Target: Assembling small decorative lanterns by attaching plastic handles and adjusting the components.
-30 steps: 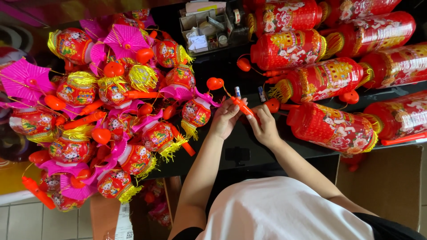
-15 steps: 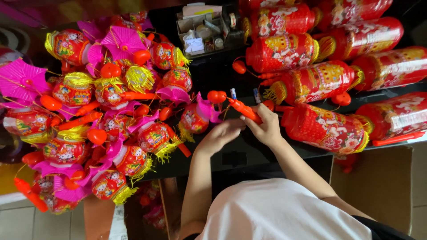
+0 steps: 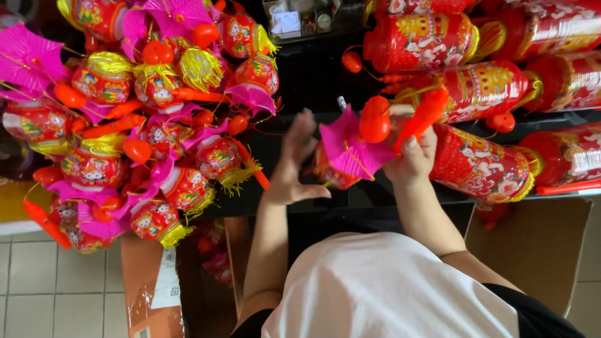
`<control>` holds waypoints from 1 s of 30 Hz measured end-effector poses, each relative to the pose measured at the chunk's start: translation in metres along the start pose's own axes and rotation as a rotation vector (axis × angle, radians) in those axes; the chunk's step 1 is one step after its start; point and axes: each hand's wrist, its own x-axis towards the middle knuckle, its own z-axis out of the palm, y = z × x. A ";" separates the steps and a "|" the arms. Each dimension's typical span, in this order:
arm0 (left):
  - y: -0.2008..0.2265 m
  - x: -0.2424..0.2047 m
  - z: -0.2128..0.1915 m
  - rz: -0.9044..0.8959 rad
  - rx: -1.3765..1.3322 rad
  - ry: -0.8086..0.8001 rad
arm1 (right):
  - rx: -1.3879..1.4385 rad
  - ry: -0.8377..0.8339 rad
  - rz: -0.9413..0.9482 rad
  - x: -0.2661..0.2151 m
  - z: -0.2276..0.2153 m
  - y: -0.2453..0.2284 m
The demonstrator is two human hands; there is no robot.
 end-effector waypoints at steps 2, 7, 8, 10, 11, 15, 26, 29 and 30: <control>-0.035 -0.011 0.020 -0.052 -0.240 -0.071 | 0.186 0.163 0.073 -0.012 -0.003 0.009; -0.074 -0.045 0.052 -0.405 -0.663 0.238 | 0.083 0.327 0.501 -0.030 0.005 0.002; -0.076 -0.048 0.053 -0.402 -0.668 0.255 | 0.078 0.320 0.517 -0.040 -0.008 0.010; -0.081 -0.056 0.056 -0.492 -0.780 0.346 | 0.074 0.390 0.651 -0.061 -0.032 0.025; -0.074 -0.057 0.056 -0.483 -0.786 0.372 | 0.067 0.377 0.674 -0.070 -0.035 0.029; -0.074 -0.077 0.053 -0.412 -0.637 0.488 | 0.082 0.374 0.764 -0.098 -0.034 0.043; 0.006 -0.191 0.020 -0.130 -0.261 0.709 | 0.008 -0.184 0.886 -0.145 0.054 0.072; 0.052 -0.237 0.011 -0.067 -0.147 0.805 | 0.015 -0.444 0.983 -0.168 0.096 0.079; 0.061 -0.256 0.010 -0.082 -0.101 0.901 | -0.019 -0.667 1.093 -0.174 0.111 0.082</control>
